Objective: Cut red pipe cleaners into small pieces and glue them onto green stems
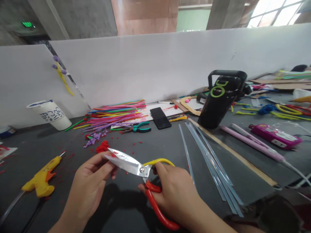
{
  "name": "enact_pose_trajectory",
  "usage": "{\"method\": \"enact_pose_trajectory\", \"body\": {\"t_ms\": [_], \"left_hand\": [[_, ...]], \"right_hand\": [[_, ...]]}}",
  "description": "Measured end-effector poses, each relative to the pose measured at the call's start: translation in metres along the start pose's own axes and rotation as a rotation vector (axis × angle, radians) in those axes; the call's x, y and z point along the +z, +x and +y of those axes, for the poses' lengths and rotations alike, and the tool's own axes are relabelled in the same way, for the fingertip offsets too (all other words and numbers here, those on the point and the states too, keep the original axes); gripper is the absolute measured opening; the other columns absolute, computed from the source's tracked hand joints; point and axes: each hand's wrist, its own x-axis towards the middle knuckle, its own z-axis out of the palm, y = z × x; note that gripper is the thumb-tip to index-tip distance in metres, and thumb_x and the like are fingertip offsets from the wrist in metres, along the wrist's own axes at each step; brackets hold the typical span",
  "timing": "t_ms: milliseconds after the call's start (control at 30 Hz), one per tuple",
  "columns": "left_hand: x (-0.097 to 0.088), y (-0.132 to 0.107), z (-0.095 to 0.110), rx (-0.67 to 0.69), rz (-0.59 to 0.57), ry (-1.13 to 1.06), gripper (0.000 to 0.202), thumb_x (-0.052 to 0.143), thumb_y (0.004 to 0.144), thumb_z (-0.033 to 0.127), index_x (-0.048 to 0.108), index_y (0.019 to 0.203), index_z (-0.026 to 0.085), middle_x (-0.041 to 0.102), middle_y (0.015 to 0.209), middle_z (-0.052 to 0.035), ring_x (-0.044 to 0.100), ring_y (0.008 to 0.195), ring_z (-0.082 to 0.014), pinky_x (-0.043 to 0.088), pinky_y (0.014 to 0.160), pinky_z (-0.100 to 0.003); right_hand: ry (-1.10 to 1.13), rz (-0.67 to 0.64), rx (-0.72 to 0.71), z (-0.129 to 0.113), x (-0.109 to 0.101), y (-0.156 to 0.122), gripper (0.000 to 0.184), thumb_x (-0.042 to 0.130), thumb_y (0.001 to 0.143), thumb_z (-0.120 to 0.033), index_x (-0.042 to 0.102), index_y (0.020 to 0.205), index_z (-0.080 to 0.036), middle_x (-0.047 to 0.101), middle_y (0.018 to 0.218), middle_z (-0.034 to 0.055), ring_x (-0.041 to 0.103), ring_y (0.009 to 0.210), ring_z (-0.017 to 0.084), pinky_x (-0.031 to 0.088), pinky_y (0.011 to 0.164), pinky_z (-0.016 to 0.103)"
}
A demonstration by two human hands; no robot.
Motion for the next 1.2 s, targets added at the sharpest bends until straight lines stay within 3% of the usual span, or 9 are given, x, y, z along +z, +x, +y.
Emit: {"method": "enact_pose_trajectory", "body": {"t_ms": [133, 433, 867, 1200], "left_hand": [[0.0017, -0.0002, 0.0017, 0.003, 0.042, -0.015, 0.004, 0.065, 0.064, 0.014, 0.066, 0.067, 0.016, 0.060, 0.059, 0.0026, 0.048, 0.049, -0.0062, 0.039, 0.045, -0.016], [-0.0027, 0.0026, -0.0025, -0.001, -0.023, 0.007, 0.004, 0.063, 0.069, 0.016, 0.067, 0.071, 0.017, 0.061, 0.061, 0.0027, 0.048, 0.051, -0.0062, 0.039, 0.046, -0.016], [-0.0029, 0.0016, -0.0045, 0.013, -0.016, -0.031, 0.003, 0.064, 0.070, 0.018, 0.066, 0.068, 0.017, 0.059, 0.057, 0.0037, 0.048, 0.050, -0.0055, 0.040, 0.048, -0.015], [-0.0039, 0.0005, -0.0032, 0.003, 0.012, -0.027, 0.004, 0.067, 0.068, 0.019, 0.067, 0.070, 0.016, 0.060, 0.060, 0.0025, 0.050, 0.052, -0.0062, 0.041, 0.047, -0.015]], "right_hand": [[-0.020, 0.029, -0.037, 0.0002, 0.0001, 0.0001, 0.038, 0.047, 0.077, -0.057, 0.047, 0.068, -0.020, 0.058, 0.057, 0.0016, 0.056, 0.050, 0.018, 0.029, 0.047, 0.025], [-0.063, 0.056, -0.061, 0.0025, 0.0051, -0.0006, 0.043, 0.041, 0.079, -0.060, 0.047, 0.066, -0.020, 0.058, 0.055, 0.0020, 0.056, 0.049, 0.019, 0.029, 0.047, 0.026], [-0.058, 0.086, -0.104, 0.0003, 0.0080, 0.0006, 0.039, 0.041, 0.081, -0.056, 0.046, 0.067, -0.020, 0.056, 0.054, 0.0008, 0.054, 0.047, 0.017, 0.028, 0.046, 0.026], [-0.064, 0.047, -0.096, -0.0018, 0.0095, -0.0006, 0.039, 0.039, 0.082, -0.054, 0.046, 0.065, -0.020, 0.056, 0.052, 0.0009, 0.054, 0.044, 0.016, 0.026, 0.045, 0.025]]}}
